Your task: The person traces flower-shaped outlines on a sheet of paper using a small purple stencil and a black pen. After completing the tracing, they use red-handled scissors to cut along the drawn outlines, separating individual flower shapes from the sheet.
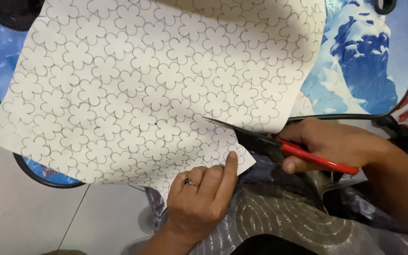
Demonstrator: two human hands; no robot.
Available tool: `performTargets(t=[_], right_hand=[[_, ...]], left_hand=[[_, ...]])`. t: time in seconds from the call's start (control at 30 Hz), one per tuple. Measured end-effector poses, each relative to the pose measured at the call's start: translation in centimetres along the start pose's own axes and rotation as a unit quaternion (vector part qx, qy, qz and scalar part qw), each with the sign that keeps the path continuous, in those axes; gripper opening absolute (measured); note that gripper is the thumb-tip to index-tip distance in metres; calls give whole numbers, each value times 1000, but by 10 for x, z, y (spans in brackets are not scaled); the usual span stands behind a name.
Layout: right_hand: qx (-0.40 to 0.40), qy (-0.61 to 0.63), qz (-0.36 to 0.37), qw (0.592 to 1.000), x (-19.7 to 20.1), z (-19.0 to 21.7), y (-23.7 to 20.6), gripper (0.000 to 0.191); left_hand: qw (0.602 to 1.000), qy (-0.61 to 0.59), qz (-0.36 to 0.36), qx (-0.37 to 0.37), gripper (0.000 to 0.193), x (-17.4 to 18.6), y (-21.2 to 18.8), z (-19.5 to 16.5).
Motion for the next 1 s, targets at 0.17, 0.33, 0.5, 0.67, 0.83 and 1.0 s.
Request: performTargets(t=[0.17, 0.33, 0.5, 0.67, 0.83, 1.0], right_hand=[[23, -28, 1, 999, 4, 4, 1, 78], [26, -35, 4, 999, 3, 5, 2, 77], [41, -32, -4, 999, 6, 10, 4, 81], [42, -45, 1, 998, 9, 9, 5, 79], [29, -38, 3, 999, 11, 5, 4, 77], [4, -51, 20, 998, 10, 0, 1, 75]], left_hand=[[1000, 16, -13, -17, 32, 2, -3, -2], [1000, 11, -18, -23, 32, 1, -8, -3], [1000, 9, -19, -23, 32, -1, -8, -4], [1000, 3, -17, -15, 32, -2, -7, -4], [1000, -4, -3, -15, 34, -4, -7, -5], [1000, -10, -6, -11, 32, -3, -6, -5]])
Point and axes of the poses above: each hand's wrist, its own y-axis towards the middle knuckle, its own x-axis out of the back of the hand, z = x × y, the point moved 10 cm from there along y, towards the middle knuckle, and after that the axes turned 15 degrees about x, right-handed, at the moved point
